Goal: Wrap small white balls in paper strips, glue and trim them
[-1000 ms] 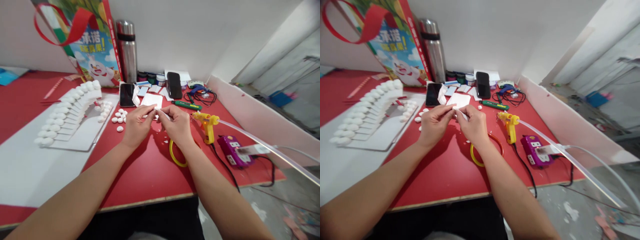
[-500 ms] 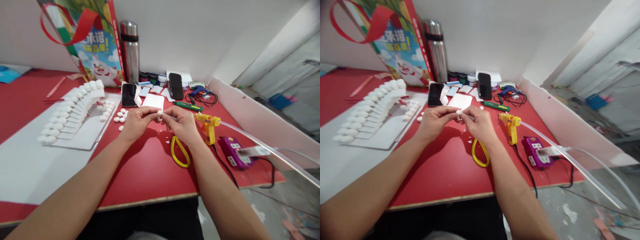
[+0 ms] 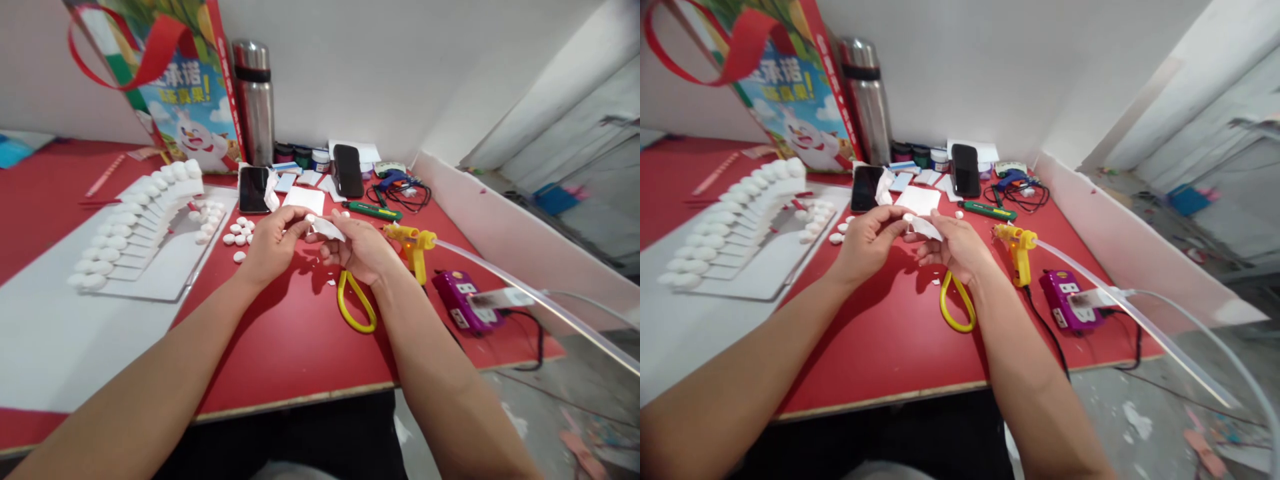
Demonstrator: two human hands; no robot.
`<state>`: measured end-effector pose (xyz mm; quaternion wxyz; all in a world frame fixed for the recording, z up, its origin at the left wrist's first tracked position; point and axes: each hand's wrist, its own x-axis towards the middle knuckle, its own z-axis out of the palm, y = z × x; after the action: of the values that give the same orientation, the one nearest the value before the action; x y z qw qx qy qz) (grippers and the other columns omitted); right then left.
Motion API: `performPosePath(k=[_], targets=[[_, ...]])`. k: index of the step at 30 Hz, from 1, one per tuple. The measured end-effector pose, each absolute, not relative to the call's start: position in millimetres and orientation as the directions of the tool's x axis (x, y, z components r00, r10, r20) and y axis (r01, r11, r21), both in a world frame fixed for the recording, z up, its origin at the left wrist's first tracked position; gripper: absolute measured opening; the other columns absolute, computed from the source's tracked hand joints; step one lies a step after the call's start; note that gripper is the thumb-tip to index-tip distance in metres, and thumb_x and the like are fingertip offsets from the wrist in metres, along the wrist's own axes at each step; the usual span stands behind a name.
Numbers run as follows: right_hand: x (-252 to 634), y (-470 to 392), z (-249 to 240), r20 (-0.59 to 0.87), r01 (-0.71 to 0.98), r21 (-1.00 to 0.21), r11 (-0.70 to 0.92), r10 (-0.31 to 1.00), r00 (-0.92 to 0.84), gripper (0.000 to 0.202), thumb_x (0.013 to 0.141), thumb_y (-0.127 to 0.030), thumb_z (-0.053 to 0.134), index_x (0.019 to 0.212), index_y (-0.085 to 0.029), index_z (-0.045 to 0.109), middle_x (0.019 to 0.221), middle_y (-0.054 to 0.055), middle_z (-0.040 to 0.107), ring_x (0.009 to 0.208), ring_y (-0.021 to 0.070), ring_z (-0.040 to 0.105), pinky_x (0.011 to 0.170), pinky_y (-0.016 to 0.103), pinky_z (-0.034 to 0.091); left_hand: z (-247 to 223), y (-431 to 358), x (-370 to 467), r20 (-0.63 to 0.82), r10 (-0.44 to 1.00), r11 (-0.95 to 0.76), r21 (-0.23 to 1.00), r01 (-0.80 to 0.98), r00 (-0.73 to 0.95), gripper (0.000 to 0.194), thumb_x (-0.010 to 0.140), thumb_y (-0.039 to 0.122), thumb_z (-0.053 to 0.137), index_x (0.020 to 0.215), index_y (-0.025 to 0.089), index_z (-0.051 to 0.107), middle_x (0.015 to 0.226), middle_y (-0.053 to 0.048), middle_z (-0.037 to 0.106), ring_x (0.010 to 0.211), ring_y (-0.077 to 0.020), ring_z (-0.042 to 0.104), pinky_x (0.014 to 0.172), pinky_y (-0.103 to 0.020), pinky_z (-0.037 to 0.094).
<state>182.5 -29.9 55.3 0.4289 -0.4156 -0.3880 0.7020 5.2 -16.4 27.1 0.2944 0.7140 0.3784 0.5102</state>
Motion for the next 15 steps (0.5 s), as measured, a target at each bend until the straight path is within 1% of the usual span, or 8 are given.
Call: performPosePath(k=[2,4,8,10,12,14,15], targets=[[181.4,-31.1,54.3,-0.215,-0.309,-0.901,-0.305,0.931,-0.293,0.027,0.099,-0.037,0.057,0.098,-0.013,0.069,0.08,0.006,0.073,0.051,0.0093,0.058,0.046,0.021,0.052,27.7,-16.5,5.0,0.503,0.842,-0.538,0.811,0.228,0.196,0.02,0.096,0.027,0.058,0.104,0.015,0.073,0.101,-0.007,0.076,0.094,-0.0194,0.069,0.089,-0.03,0.052],[180.1,-32.7,53.7,-0.185,-0.318,-0.908,-0.272,0.942,-0.28,0.025,0.094,-0.037,0.067,0.092,-0.013,0.07,0.077,0.003,0.069,0.05,0.0074,0.052,0.044,0.02,0.049,28.1,-16.8,5.2,0.494,0.845,-0.53,0.822,0.208,0.204,0.021,0.096,0.027,0.058,0.104,0.015,0.073,0.097,-0.007,0.076,0.09,-0.0185,0.069,0.086,-0.029,0.053],[180.0,-34.3,53.9,-0.166,-0.303,-0.922,-0.243,0.952,-0.257,0.031,0.079,-0.042,0.083,0.083,-0.014,0.07,0.072,-0.001,0.062,0.049,0.0049,0.044,0.043,0.019,0.046,28.0,-17.3,6.4,0.481,0.854,-0.514,0.84,0.173,0.199,0.02,0.095,0.027,0.06,0.102,0.015,0.074,0.09,-0.005,0.075,0.084,-0.0171,0.068,0.081,-0.028,0.053],[180.6,-34.3,53.7,-0.157,-0.285,-0.929,-0.235,0.95,-0.27,0.034,0.072,-0.042,0.087,0.084,-0.014,0.071,0.071,-0.003,0.059,0.049,0.0042,0.04,0.043,0.019,0.045,27.9,-17.2,7.2,0.476,0.86,-0.504,0.848,0.162,0.184,0.019,0.094,0.029,0.062,0.1,0.016,0.074,0.09,-0.005,0.075,0.083,-0.0171,0.068,0.08,-0.028,0.053],[180.7,-34.0,52.7,-0.131,-0.247,-0.948,-0.203,0.951,-0.279,0.036,0.07,-0.042,0.088,0.089,-0.015,0.074,0.068,-0.006,0.053,0.049,0.004,0.037,0.044,0.02,0.044,28.0,-17.2,7.9,0.46,0.872,-0.483,0.864,0.142,0.17,0.02,0.092,0.032,0.065,0.099,0.016,0.075,0.09,-0.005,0.075,0.082,-0.0175,0.068,0.078,-0.028,0.054],[180.0,-33.5,51.2,-0.071,-0.168,-0.979,-0.116,0.965,-0.252,0.038,0.073,-0.043,0.085,0.098,-0.016,0.076,0.063,-0.007,0.048,0.049,0.0048,0.035,0.045,0.022,0.043,28.2,-17.2,8.4,0.432,0.888,-0.451,0.886,0.108,0.157,0.022,0.091,0.035,0.067,0.098,0.016,0.075,0.089,-0.006,0.075,0.081,-0.0178,0.068,0.078,-0.029,0.054],[179.4,-33.2,50.4,-0.022,-0.1,-0.994,-0.045,0.976,-0.218,0.038,0.075,-0.044,0.083,0.101,-0.016,0.077,0.06,-0.007,0.048,0.048,0.0055,0.036,0.046,0.022,0.042,28.3,-17.3,8.6,0.417,0.896,-0.433,0.897,0.086,0.153,0.023,0.09,0.036,0.068,0.098,0.015,0.075,0.088,-0.006,0.075,0.081,-0.0179,0.068,0.078,-0.029,0.055]])
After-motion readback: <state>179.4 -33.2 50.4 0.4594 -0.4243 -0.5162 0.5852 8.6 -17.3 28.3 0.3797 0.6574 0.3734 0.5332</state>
